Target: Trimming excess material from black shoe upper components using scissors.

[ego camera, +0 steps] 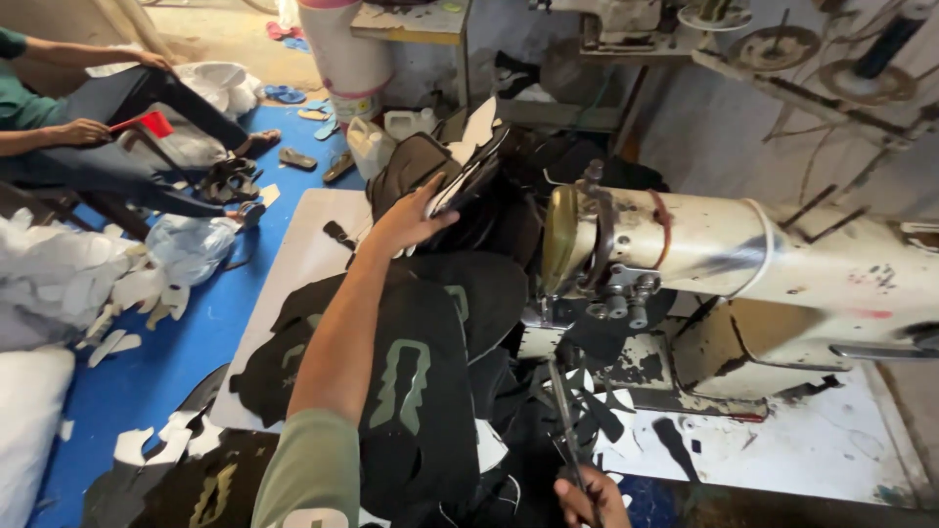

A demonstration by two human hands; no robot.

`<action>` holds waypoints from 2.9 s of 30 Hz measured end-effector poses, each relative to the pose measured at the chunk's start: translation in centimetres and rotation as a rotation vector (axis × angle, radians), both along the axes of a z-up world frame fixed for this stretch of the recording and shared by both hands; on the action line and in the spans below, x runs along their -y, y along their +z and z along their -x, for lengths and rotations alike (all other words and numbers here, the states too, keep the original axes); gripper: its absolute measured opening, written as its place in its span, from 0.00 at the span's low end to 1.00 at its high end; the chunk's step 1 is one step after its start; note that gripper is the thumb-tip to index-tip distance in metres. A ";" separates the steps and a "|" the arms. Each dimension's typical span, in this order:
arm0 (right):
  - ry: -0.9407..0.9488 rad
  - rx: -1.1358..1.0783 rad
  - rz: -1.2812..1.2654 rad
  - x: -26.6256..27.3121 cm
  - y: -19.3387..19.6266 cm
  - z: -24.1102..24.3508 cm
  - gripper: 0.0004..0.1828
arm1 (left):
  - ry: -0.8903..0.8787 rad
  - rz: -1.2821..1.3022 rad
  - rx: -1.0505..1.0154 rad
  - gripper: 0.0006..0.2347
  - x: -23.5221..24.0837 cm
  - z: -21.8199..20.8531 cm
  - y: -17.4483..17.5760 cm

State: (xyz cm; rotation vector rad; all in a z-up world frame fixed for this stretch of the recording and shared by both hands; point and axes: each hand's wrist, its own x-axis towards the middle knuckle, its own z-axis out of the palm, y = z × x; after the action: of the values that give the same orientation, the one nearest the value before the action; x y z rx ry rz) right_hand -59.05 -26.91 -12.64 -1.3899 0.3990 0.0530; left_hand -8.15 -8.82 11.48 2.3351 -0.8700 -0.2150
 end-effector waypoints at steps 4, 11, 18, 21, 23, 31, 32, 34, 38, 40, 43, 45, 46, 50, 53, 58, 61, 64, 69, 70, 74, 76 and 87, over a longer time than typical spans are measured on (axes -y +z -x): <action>-0.153 -0.128 -0.170 -0.7 4.1 -1.5 0.14 | -0.003 0.125 -0.002 0.35 -0.8 0.1 0.6; -0.142 -0.102 -0.137 -1.2 4.2 -1.9 0.13 | 0.074 -0.083 0.162 0.50 1.1 2.6 0.6; -0.096 -0.123 -0.036 -1.2 1.6 -1.3 0.12 | 0.142 -0.028 0.421 0.44 -0.2 0.4 -3.5; -0.051 0.004 0.111 0.1 -1.7 0.0 0.14 | 0.143 0.108 0.498 0.41 -2.2 0.5 -2.6; -0.020 0.118 0.227 0.7 -3.3 0.3 0.19 | 0.167 0.167 0.494 0.40 -3.9 1.1 -0.7; -0.113 -0.100 0.098 0.0 3.1 -0.9 0.15 | 0.046 0.662 0.699 0.32 -9.8 6.3 7.6; -0.110 -0.098 0.096 -0.3 4.2 -1.1 0.15 | 0.047 0.659 0.702 0.32 -10.1 6.3 7.7; -0.125 -0.221 0.022 -0.9 6.4 -1.6 0.14 | 0.146 0.807 0.544 0.28 -10.9 6.5 7.7; -0.126 -0.231 0.056 -1.7 7.5 -1.6 0.12 | 0.214 1.075 0.313 0.22 -10.9 5.1 7.5; -0.066 -0.173 0.092 -1.8 7.8 -1.3 0.14 | 0.461 1.338 0.292 0.30 -10.8 1.9 5.1; -0.040 -0.227 0.076 -1.8 7.7 -0.9 0.14 | 0.616 1.427 0.181 0.35 -12.5 1.2 5.9; -0.042 -0.184 0.062 -1.5 6.1 -0.3 0.15 | 0.641 1.498 0.011 0.30 -14.6 2.3 8.1; -0.044 -0.139 0.045 -1.3 5.3 0.0 0.15 | 0.659 1.559 -0.159 0.27 -15.8 3.0 9.1; -0.036 -0.134 0.015 -1.2 6.8 0.3 0.10 | 0.168 1.714 -0.295 0.23 -23.2 10.5 13.5; -0.053 -0.035 0.083 -0.7 6.8 0.3 0.12 | -0.118 1.683 -0.289 0.24 -29.7 11.7 10.7; -0.154 -0.057 0.076 0.3 6.5 0.0 0.13 | -0.272 1.724 -0.596 0.18 -39.3 11.1 -10.1; -0.210 -0.012 0.008 0.1 7.5 0.2 0.13 | 0.505 0.841 -0.841 0.27 -32.5 15.6 -11.5; -0.241 0.015 0.102 -0.2 8.4 0.2 0.14 | 0.613 0.497 -0.906 0.35 -26.6 17.4 -11.2; -0.261 -0.092 0.086 -2.1 11.7 -0.4 0.12 | 0.557 0.665 -0.874 0.35 -26.1 19.6 -9.8; -0.253 -0.123 0.118 -2.1 12.0 -0.5 0.11 | 0.525 0.756 -0.848 0.35 -26.2 19.9 -9.9; -0.202 -0.103 0.177 -1.7 10.5 0.1 0.13 | 0.490 0.744 -0.718 0.35 -24.9 22.1 -8.0; -0.154 -0.054 0.134 -2.0 11.4 0.6 0.11 | 0.612 0.621 -0.525 0.37 -24.1 23.7 -6.6; -0.090 -0.117 0.140 -4.4 12.4 0.4 0.12 | 0.926 0.307 0.060 0.31 -19.9 31.3 -5.5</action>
State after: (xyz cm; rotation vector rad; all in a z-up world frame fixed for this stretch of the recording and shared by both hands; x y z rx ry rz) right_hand -59.44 -22.50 -0.29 -1.5094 0.5712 0.0334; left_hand -39.47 11.13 6.01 2.2035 0.2032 0.3542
